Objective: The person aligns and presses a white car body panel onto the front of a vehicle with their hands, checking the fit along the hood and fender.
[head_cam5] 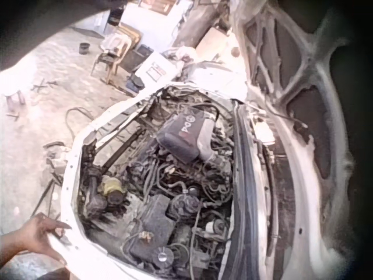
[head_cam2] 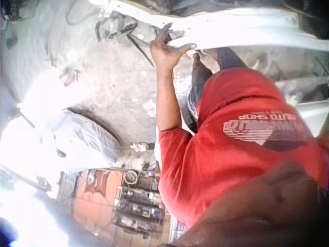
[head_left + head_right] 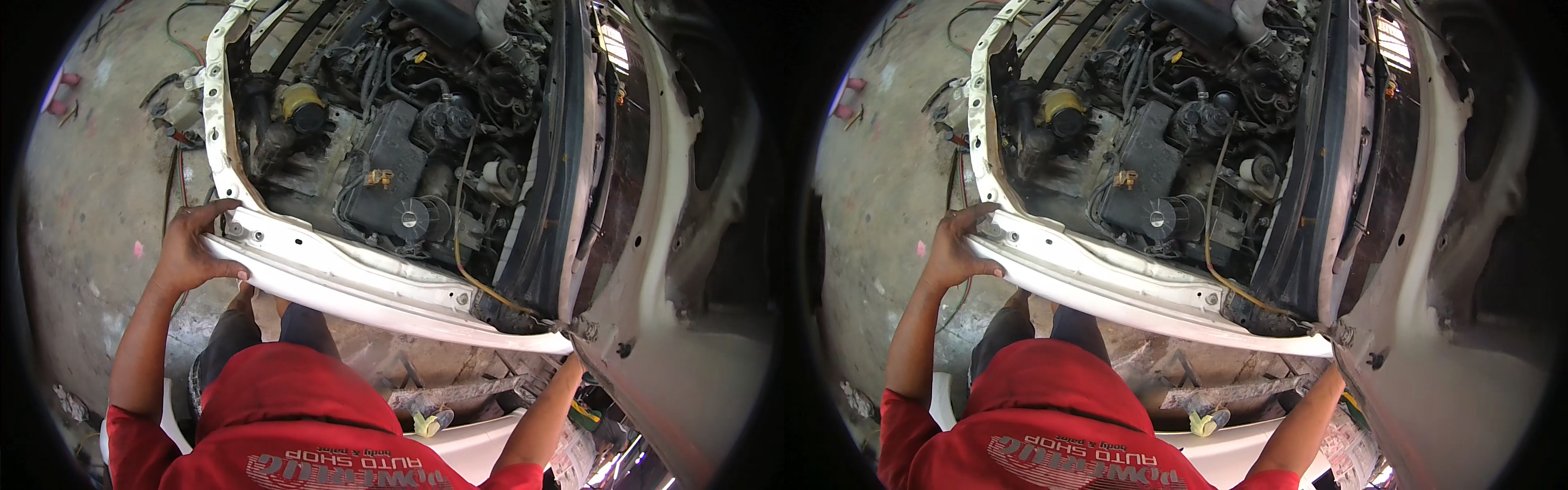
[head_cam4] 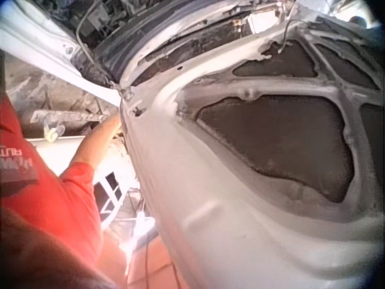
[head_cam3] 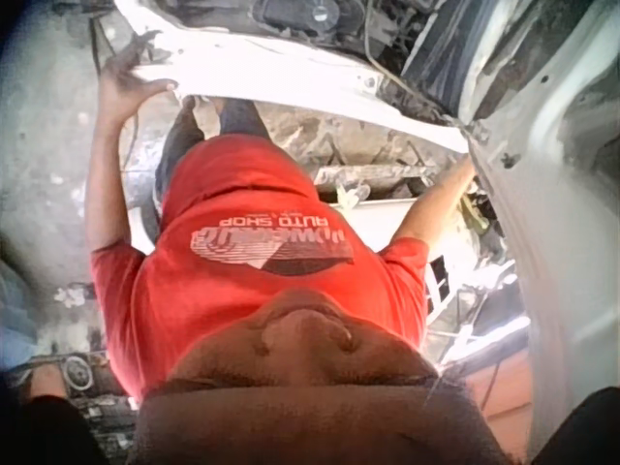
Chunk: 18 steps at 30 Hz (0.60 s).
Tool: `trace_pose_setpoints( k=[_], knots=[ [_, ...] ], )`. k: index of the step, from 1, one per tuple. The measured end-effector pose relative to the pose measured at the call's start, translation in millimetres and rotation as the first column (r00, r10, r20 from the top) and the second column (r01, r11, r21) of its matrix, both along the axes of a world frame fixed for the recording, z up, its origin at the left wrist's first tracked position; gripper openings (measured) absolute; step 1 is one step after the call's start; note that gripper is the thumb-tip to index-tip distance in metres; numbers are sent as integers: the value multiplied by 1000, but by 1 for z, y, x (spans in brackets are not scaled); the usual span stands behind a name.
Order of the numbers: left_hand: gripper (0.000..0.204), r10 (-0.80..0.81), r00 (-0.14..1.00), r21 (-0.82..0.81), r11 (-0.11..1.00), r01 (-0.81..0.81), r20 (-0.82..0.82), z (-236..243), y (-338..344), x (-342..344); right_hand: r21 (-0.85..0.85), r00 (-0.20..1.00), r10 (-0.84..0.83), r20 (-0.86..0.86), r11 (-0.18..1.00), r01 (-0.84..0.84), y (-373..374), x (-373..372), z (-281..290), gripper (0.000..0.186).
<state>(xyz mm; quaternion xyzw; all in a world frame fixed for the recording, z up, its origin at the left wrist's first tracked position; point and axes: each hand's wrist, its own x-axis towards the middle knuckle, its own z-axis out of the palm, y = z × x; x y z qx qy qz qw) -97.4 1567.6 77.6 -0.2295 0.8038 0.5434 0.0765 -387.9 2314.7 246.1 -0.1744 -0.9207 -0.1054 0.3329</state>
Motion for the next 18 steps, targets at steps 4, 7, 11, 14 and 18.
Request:
trace_pose_setpoints(
  k=[4, 7, 11, 14, 18],
  knots=[
    [105, -17, 983, -205, 979, -21, -181, -27, 2, 19, 3, 1000, -3, 0, 1000, 3, -2, 0, -2, 64],
    [111, 32, 995, -75, 996, -39, -92, -32, 1, 14, 9, 1000, -7, -1, 1000, 7, -5, 1, -4, 64],
    [120, 35, 996, -3, 999, -35, 76, -4, 2, 9, 10, 1000, -13, 3, 1000, 13, -3, 2, -3, 63],
    [125, 10, 998, -157, 987, -20, -65, 3, 10, 11, 0, 1000, -29, -11, 1000, 29, -4, 6, 0, 63],
    [109, -23, 955, -541, 828, -148, -297, 4, 39, 21, -6, 999, -51, -16, 999, 51, -4, 7, 1, 62]
  ],
)
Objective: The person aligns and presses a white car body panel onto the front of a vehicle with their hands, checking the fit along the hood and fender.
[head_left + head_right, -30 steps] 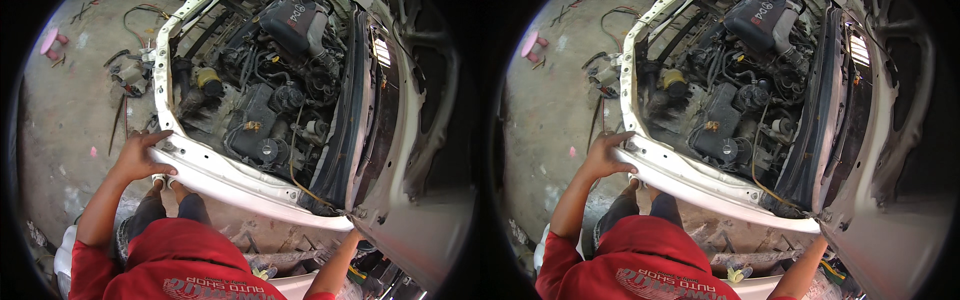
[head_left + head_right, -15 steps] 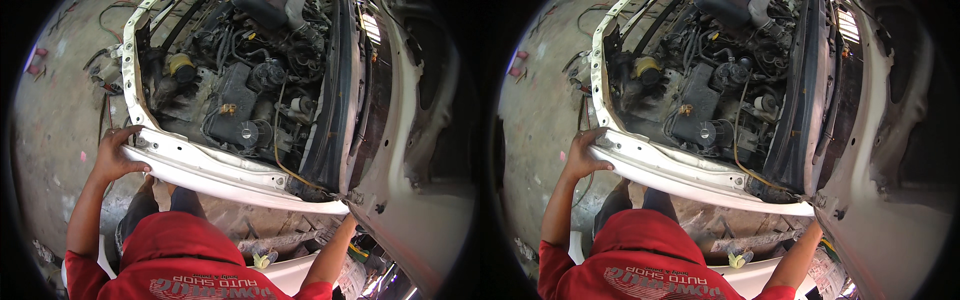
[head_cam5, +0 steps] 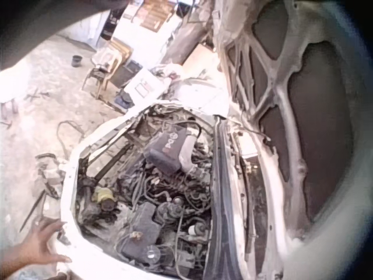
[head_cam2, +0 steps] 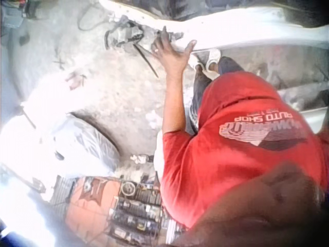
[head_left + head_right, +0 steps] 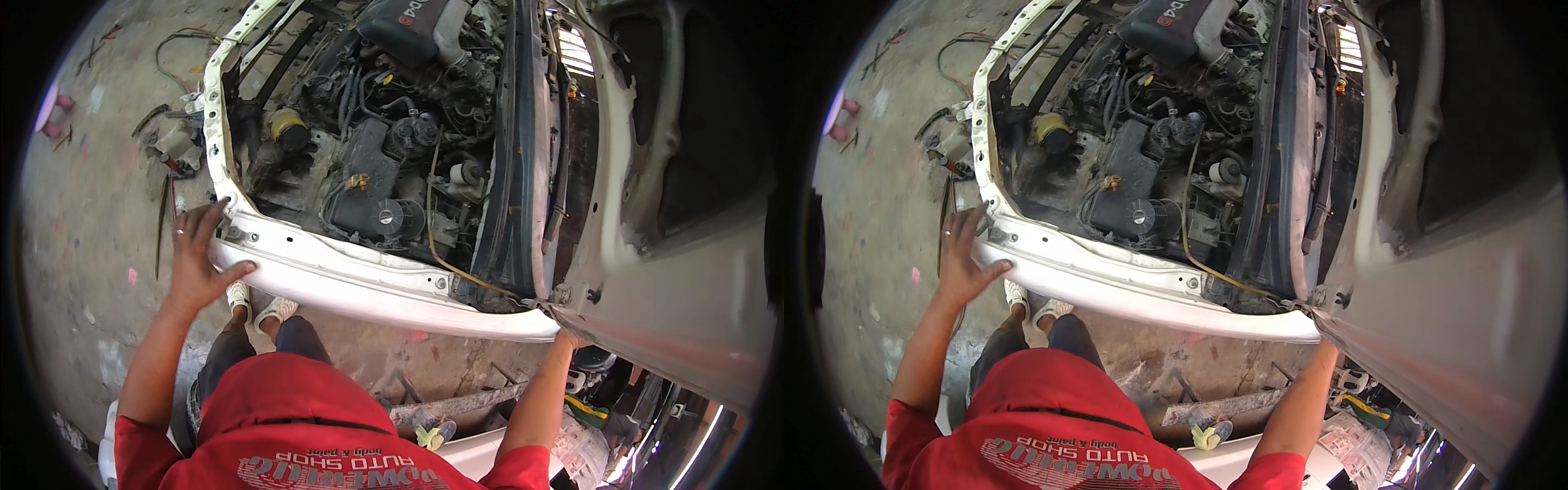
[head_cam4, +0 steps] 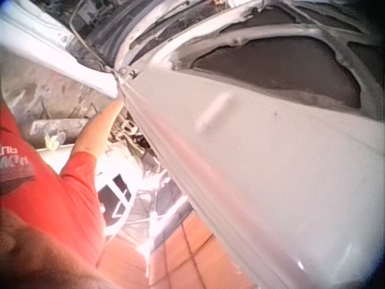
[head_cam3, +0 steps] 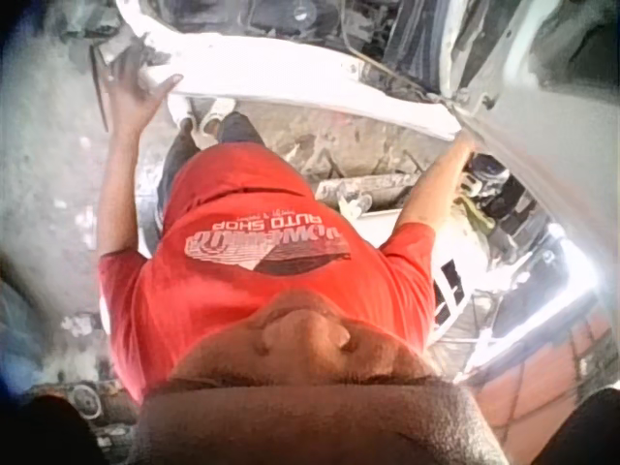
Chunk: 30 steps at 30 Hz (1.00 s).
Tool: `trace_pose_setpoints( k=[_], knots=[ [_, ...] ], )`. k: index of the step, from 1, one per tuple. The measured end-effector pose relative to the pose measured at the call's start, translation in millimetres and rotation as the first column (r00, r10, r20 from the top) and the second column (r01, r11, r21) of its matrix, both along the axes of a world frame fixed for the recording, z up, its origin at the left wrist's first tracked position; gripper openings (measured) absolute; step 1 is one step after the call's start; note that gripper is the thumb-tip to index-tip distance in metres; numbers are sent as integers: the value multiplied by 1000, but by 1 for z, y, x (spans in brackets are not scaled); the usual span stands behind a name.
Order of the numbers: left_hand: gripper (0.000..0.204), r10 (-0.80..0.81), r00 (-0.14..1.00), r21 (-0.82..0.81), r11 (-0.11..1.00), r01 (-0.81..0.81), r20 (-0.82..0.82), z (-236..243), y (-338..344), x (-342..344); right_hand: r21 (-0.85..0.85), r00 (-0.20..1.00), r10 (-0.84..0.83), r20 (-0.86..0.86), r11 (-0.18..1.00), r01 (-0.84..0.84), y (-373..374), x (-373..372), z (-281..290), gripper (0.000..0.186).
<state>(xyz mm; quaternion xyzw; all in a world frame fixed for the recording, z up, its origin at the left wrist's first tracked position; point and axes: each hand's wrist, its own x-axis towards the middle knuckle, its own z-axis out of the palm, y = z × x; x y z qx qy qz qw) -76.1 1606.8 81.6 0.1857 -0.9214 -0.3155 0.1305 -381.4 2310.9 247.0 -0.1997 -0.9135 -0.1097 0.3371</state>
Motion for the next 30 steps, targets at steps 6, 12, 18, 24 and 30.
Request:
trace_pose_setpoints(
  k=[6, 12, 18, 24, 30],
  knots=[
    [75, -102, 995, -220, 971, 99, -5, 8, 62, -42, -10, 1000, 3, 1, 1000, -3, -6, -6, -7, 62],
    [57, -140, 990, -80, 987, 142, 30, 9, 56, -51, -2, 1000, 13, 19, 1000, -13, -2, 0, -15, 61],
    [41, -144, 990, -72, 987, 143, 0, 11, 51, -61, 6, 1000, 22, 22, 1000, -22, -6, -4, -17, 60],
    [39, -179, 983, -48, 982, 181, 36, 18, 50, -63, -1, 1000, -1, -2, 1000, 1, -16, -9, -9, 59],
    [40, -191, 981, -64, 980, 190, -12, 24, 50, -65, 14, 1000, -21, -14, 1000, 21, -16, -4, 4, 58]
  ],
)
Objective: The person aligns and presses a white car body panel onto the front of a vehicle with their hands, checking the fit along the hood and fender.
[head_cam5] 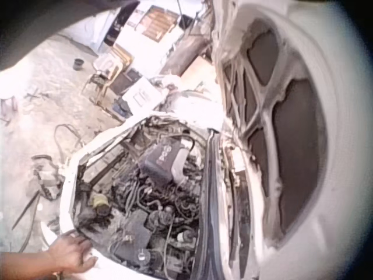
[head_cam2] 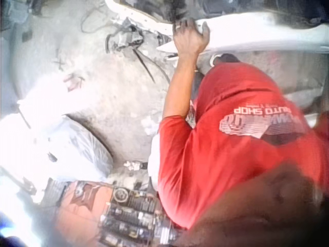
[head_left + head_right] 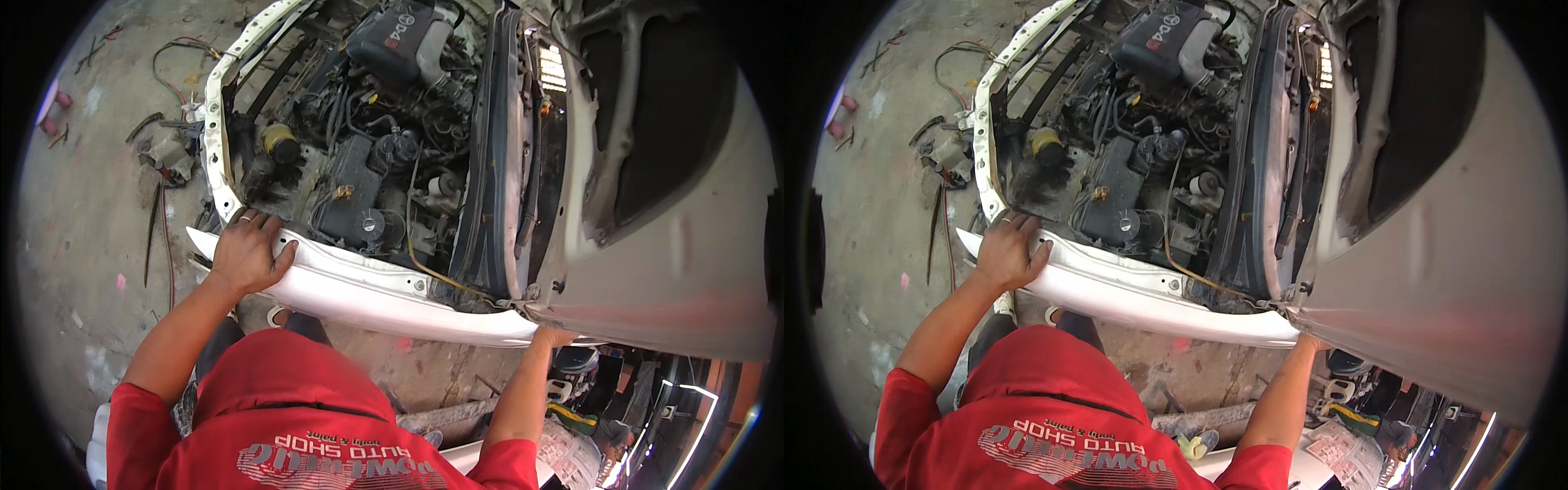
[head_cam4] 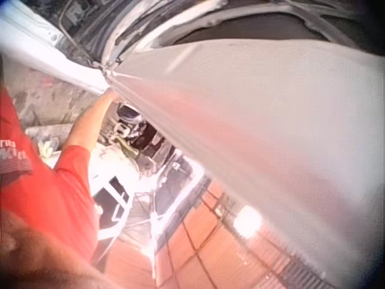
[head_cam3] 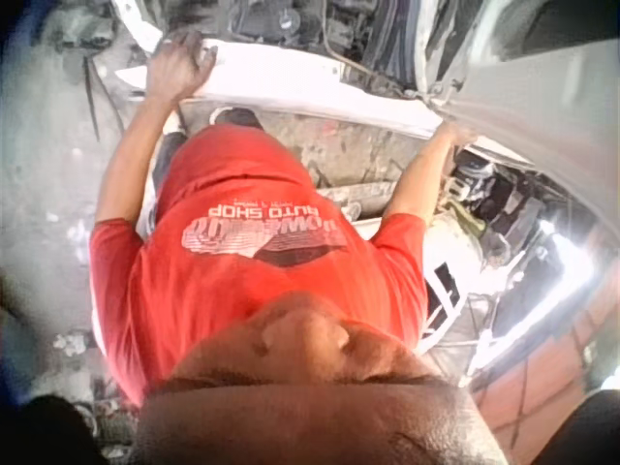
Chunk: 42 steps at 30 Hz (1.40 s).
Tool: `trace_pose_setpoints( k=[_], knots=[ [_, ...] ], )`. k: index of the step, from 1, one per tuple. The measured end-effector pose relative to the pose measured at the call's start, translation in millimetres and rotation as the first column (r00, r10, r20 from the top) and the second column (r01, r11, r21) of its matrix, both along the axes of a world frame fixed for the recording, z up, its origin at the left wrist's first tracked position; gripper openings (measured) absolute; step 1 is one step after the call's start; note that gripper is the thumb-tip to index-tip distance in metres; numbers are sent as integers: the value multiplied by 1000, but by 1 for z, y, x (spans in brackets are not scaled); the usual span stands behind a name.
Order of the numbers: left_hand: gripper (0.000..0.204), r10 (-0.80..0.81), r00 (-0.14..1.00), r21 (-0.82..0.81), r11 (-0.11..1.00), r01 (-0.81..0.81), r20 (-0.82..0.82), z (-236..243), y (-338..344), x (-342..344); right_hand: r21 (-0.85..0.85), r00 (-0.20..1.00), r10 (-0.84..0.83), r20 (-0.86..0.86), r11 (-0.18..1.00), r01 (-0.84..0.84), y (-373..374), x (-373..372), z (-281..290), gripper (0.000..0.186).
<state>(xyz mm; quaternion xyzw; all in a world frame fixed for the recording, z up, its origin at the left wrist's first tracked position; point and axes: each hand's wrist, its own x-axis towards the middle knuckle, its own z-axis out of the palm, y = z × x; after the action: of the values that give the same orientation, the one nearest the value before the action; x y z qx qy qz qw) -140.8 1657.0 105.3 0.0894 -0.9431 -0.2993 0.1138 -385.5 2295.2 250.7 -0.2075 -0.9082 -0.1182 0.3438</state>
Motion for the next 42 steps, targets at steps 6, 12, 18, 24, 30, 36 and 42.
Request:
trace_pose_setpoints(
  k=[6, 12, 18, 24, 30, 36, 42],
  knots=[
    [42, 51, 954, -107, 991, -85, -295, -17, 0, 0, 52, 998, -14, 56, 999, 11, -12, 9, 2, 61],
    [29, -375, 831, -186, 927, 326, -410, -30, 0, 22, 40, 989, -71, 130, 997, 66, 11, 3, -1, 62],
    [18, -133, 896, -85, 991, 108, -424, -11, 44, 7, 470, 967, -117, 226, 883, -3, 13, 6, -1, 59],
    [16, -53, 958, 34, 997, 65, -282, -5, 44, -3, 430, 969, -52, 239, 901, -58, 8, 6, -2, 58],
    [19, -76, 973, 22, 996, 83, -218, -2, 41, -5, 386, 970, -2, 244, 918, -95, 6, 1, 0, 56],
    [20, -65, 983, 8, 998, 67, -170, 2, 42, -4, 371, 969, 35, 245, 920, -127, 3, 1, 3, 55],
    [19, -32, 988, 14, 999, 35, -154, -1, 48, -6, 353, 967, 72, 244, 922, -158, 7, 3, 5, 55]
  ],
)
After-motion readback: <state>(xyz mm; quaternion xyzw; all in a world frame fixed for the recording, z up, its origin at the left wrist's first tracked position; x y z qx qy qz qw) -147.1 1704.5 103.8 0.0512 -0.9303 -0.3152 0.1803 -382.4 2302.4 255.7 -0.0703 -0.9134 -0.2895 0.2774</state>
